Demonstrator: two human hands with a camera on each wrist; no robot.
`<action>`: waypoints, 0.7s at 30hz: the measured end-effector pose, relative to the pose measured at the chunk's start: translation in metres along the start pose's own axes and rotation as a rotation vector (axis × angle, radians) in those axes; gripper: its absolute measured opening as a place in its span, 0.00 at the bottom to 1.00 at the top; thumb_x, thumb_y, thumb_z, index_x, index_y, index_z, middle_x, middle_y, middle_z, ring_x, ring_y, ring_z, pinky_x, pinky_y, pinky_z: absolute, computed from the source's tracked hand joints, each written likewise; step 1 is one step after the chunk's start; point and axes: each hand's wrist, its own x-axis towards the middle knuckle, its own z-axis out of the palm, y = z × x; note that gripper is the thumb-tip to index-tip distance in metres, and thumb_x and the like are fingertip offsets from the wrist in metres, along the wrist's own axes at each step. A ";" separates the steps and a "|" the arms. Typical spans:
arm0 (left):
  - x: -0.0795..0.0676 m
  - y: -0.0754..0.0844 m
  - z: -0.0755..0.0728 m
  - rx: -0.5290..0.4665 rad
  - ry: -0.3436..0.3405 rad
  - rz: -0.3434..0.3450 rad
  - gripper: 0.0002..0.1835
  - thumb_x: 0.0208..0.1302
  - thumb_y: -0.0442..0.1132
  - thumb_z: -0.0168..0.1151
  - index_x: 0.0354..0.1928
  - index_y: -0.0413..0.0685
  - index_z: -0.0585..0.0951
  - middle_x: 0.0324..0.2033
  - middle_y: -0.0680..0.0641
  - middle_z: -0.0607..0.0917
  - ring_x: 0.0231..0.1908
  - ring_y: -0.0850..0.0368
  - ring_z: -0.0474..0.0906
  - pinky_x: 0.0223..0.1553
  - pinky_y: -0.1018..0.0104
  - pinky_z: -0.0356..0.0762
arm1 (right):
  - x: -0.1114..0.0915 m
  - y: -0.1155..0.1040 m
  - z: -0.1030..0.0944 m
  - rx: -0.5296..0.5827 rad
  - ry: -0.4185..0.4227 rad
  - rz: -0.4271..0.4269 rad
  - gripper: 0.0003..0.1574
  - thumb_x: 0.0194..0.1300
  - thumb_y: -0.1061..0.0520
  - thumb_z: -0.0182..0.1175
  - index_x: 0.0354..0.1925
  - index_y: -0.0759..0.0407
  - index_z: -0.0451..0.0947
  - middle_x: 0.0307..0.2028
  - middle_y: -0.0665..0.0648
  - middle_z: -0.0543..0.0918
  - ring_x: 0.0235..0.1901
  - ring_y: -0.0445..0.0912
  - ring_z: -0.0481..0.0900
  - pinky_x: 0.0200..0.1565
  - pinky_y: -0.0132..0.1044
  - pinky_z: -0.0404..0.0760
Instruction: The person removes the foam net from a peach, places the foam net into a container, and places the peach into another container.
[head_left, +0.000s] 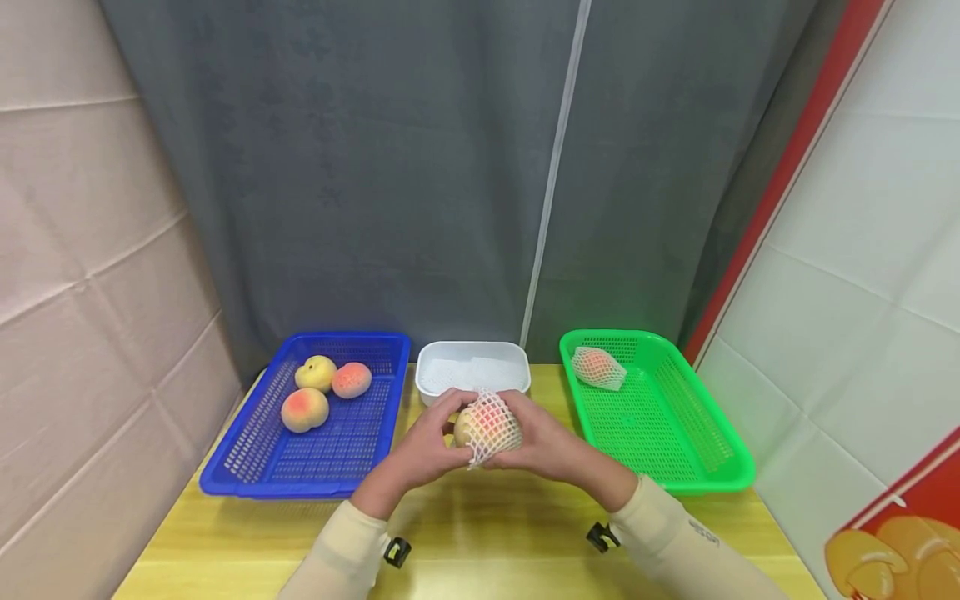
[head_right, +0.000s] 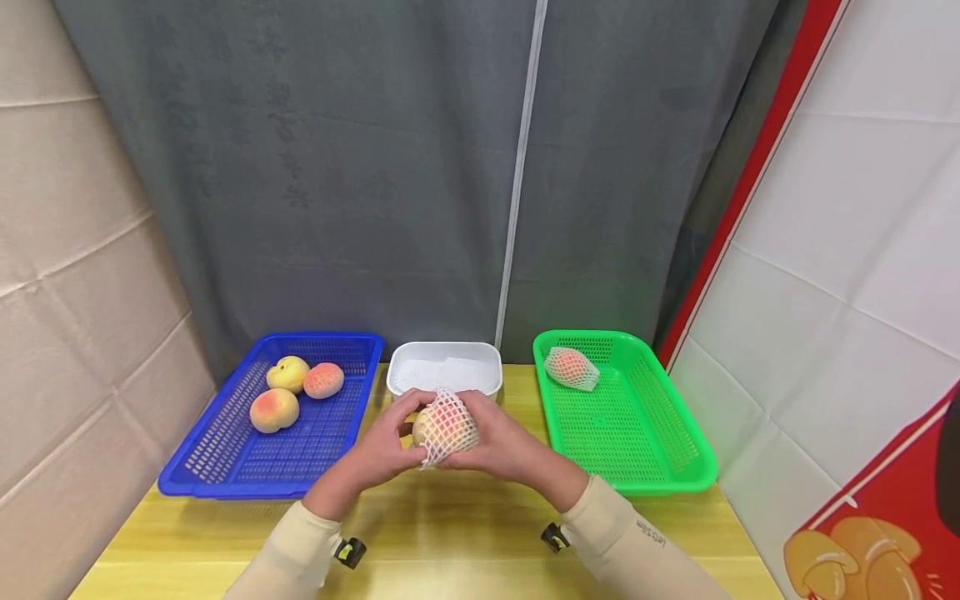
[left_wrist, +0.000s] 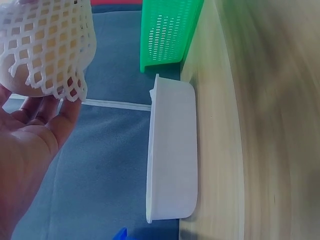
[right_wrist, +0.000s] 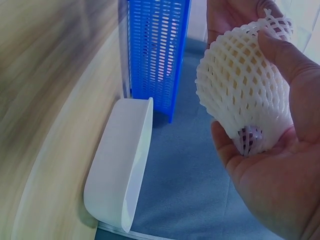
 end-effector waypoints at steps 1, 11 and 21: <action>0.000 0.000 -0.001 0.000 0.001 0.006 0.39 0.53 0.31 0.72 0.71 0.47 0.78 0.62 0.49 0.80 0.57 0.53 0.79 0.55 0.56 0.87 | 0.000 0.000 0.000 -0.007 0.002 0.003 0.53 0.56 0.52 0.88 0.73 0.53 0.72 0.62 0.49 0.82 0.57 0.46 0.82 0.62 0.43 0.84; 0.000 -0.007 -0.004 0.018 0.024 0.057 0.37 0.53 0.32 0.72 0.70 0.48 0.80 0.59 0.49 0.80 0.53 0.55 0.79 0.52 0.59 0.87 | 0.002 0.000 -0.003 -0.108 0.024 -0.004 0.50 0.57 0.49 0.88 0.71 0.57 0.74 0.59 0.50 0.84 0.54 0.45 0.82 0.57 0.42 0.85; -0.003 -0.006 -0.006 0.047 0.036 0.047 0.36 0.58 0.35 0.75 0.72 0.47 0.80 0.59 0.49 0.81 0.52 0.56 0.79 0.51 0.60 0.87 | -0.001 0.002 -0.009 -0.149 0.048 -0.016 0.43 0.58 0.49 0.87 0.64 0.57 0.78 0.51 0.48 0.85 0.47 0.43 0.82 0.50 0.40 0.85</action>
